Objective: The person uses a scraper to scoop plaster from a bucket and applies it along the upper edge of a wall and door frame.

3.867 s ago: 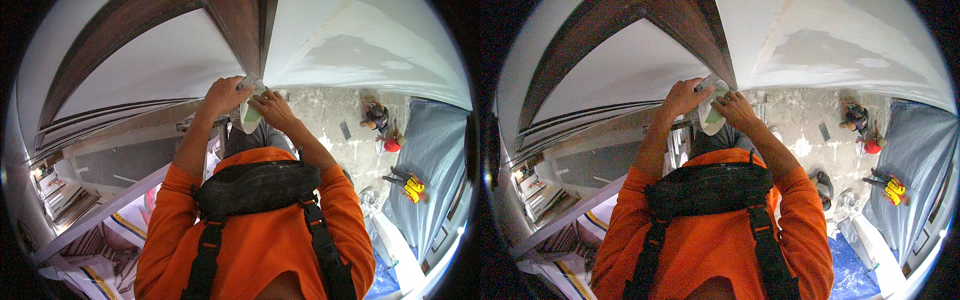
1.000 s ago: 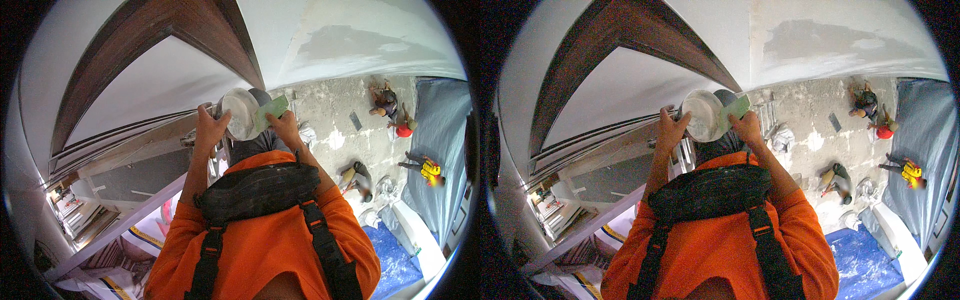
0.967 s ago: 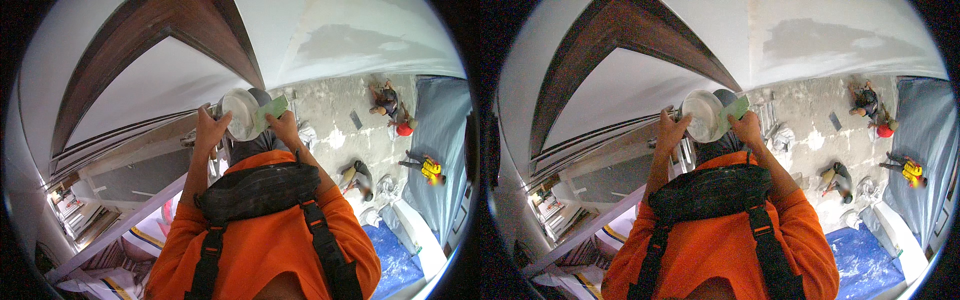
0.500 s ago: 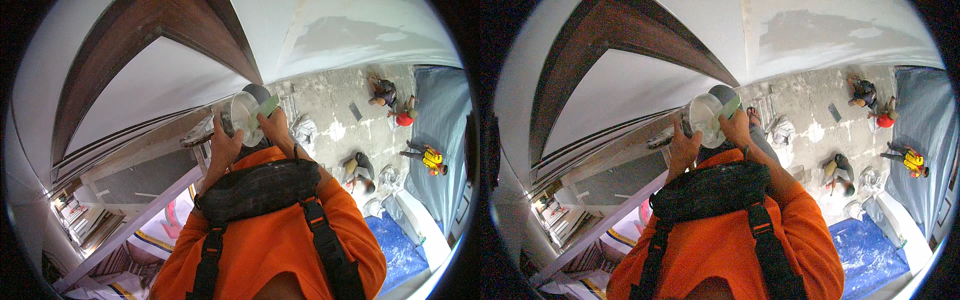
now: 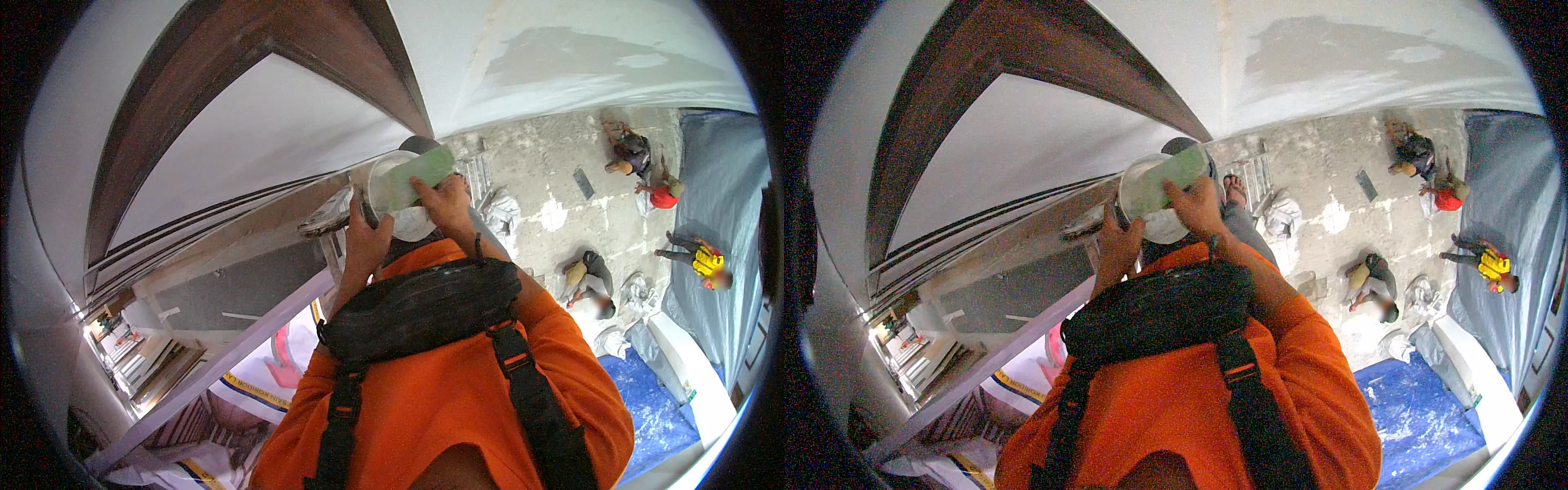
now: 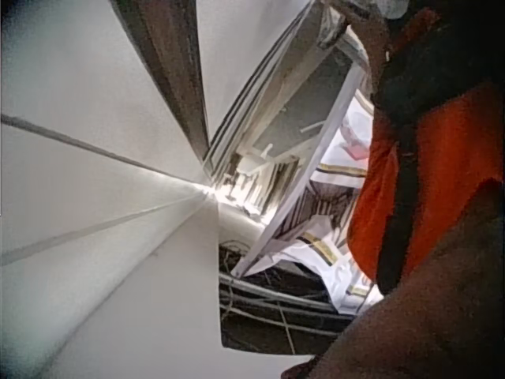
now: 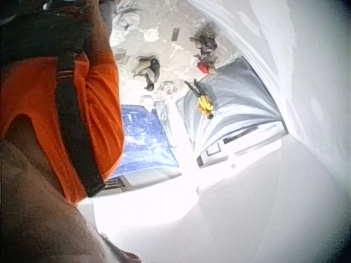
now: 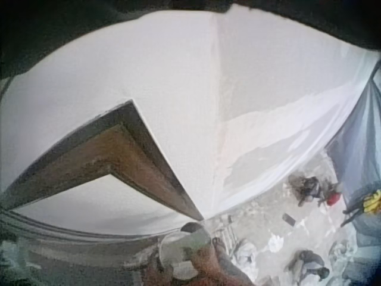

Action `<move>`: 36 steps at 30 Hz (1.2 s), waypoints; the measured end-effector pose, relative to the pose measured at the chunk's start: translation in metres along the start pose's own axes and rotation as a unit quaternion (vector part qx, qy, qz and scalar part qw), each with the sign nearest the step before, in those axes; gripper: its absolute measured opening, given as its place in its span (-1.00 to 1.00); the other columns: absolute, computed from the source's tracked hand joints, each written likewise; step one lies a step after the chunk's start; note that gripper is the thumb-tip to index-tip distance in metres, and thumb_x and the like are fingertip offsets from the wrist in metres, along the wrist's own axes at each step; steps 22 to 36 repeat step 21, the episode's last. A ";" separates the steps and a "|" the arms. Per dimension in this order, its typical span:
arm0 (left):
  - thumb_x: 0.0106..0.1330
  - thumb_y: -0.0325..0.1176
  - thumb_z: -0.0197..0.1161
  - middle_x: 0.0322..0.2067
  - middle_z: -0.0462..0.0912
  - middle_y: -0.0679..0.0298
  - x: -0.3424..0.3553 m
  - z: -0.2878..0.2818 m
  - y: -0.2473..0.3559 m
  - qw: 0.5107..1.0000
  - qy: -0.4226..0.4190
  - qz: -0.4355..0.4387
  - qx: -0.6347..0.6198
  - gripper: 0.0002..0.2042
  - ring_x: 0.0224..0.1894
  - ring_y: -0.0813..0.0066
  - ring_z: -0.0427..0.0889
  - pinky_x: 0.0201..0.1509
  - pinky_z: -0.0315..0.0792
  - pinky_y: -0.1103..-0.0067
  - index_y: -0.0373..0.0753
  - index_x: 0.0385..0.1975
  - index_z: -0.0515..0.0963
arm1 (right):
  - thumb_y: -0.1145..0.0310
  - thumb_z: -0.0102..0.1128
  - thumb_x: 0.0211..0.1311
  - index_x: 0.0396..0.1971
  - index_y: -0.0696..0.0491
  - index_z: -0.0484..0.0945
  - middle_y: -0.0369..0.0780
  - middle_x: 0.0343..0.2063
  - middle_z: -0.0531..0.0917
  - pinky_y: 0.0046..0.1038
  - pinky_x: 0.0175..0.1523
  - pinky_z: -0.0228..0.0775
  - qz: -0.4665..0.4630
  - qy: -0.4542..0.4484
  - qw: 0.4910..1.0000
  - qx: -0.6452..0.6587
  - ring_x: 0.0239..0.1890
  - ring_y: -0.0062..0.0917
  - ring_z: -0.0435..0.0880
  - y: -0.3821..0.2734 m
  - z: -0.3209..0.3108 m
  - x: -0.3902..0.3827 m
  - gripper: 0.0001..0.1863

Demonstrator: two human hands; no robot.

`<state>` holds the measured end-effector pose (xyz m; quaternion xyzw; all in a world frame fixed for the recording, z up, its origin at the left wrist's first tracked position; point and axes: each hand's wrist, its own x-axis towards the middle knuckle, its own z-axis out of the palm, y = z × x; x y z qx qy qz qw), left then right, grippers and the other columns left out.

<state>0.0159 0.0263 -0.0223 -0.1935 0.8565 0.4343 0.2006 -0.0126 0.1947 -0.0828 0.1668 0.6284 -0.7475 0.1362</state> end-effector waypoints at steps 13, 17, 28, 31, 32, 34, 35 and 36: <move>0.22 -0.28 0.27 -0.03 0.64 -0.22 -0.009 0.015 0.007 0.996 0.012 0.086 -0.013 -0.24 0.05 0.01 0.68 0.13 0.53 0.34 -0.41 0.41 0.15 | 0.31 0.25 0.18 -0.27 0.21 0.67 0.05 -0.44 0.73 -0.15 -0.19 0.56 -0.079 0.053 0.964 -0.250 -0.33 -0.12 0.77 0.004 -0.015 -0.010 -0.74; 0.23 -0.22 0.29 0.00 0.64 -0.20 -0.003 0.016 -0.007 0.992 0.057 0.115 -0.013 -0.19 0.04 -0.03 0.68 0.13 0.53 0.33 -0.36 0.45 0.10 | 0.23 0.30 0.18 -0.28 0.18 0.68 0.01 -0.40 0.76 -0.15 -0.20 0.58 -0.040 0.042 0.993 -0.102 -0.32 -0.16 0.78 0.007 -0.017 -0.012 -0.70; 0.25 -0.20 0.30 0.09 0.61 -0.18 -0.013 0.017 0.014 0.998 0.041 0.037 0.010 -0.19 0.17 -0.02 0.61 0.23 0.48 0.33 -0.23 0.48 0.10 | 0.29 0.28 0.24 -0.22 0.23 0.69 -0.03 -0.39 0.78 -0.33 -0.23 0.60 -0.003 0.087 0.964 -0.252 -0.33 -0.26 0.80 0.035 -0.042 -0.006 -0.71; 0.25 -0.20 0.30 0.09 0.61 -0.18 -0.013 0.017 0.014 0.998 0.041 0.037 0.010 -0.19 0.17 -0.02 0.61 0.23 0.48 0.33 -0.23 0.48 0.10 | 0.29 0.28 0.24 -0.22 0.23 0.69 -0.03 -0.39 0.78 -0.33 -0.23 0.60 -0.003 0.087 0.964 -0.252 -0.33 -0.26 0.80 0.035 -0.042 -0.006 -0.71; 0.25 -0.20 0.30 0.09 0.61 -0.18 -0.013 0.017 0.014 0.998 0.041 0.037 0.010 -0.19 0.17 -0.02 0.61 0.23 0.48 0.33 -0.23 0.48 0.10 | 0.29 0.28 0.24 -0.22 0.23 0.69 -0.03 -0.39 0.78 -0.33 -0.23 0.60 -0.003 0.087 0.964 -0.252 -0.33 -0.26 0.80 0.035 -0.042 -0.006 -0.71; 0.25 -0.20 0.30 0.09 0.61 -0.18 -0.013 0.017 0.014 0.998 0.041 0.037 0.010 -0.19 0.17 -0.02 0.61 0.23 0.48 0.33 -0.23 0.48 0.10 | 0.29 0.28 0.24 -0.22 0.23 0.69 -0.03 -0.39 0.78 -0.33 -0.23 0.60 -0.003 0.087 0.964 -0.252 -0.33 -0.26 0.80 0.035 -0.042 -0.006 -0.71; 0.25 -0.20 0.30 0.09 0.61 -0.18 -0.013 0.017 0.014 0.998 0.041 0.037 0.010 -0.19 0.17 -0.02 0.61 0.23 0.48 0.33 -0.23 0.48 0.10 | 0.29 0.28 0.24 -0.22 0.23 0.69 -0.03 -0.39 0.78 -0.33 -0.23 0.60 -0.003 0.087 0.964 -0.252 -0.33 -0.26 0.80 0.035 -0.042 -0.006 -0.71; 0.25 -0.20 0.30 0.09 0.61 -0.18 -0.013 0.017 0.014 0.998 0.041 0.037 0.010 -0.19 0.17 -0.02 0.61 0.23 0.48 0.33 -0.23 0.48 0.10 | 0.29 0.28 0.24 -0.22 0.23 0.69 -0.03 -0.39 0.78 -0.33 -0.23 0.60 -0.003 0.087 0.964 -0.252 -0.33 -0.26 0.80 0.035 -0.042 -0.006 -0.71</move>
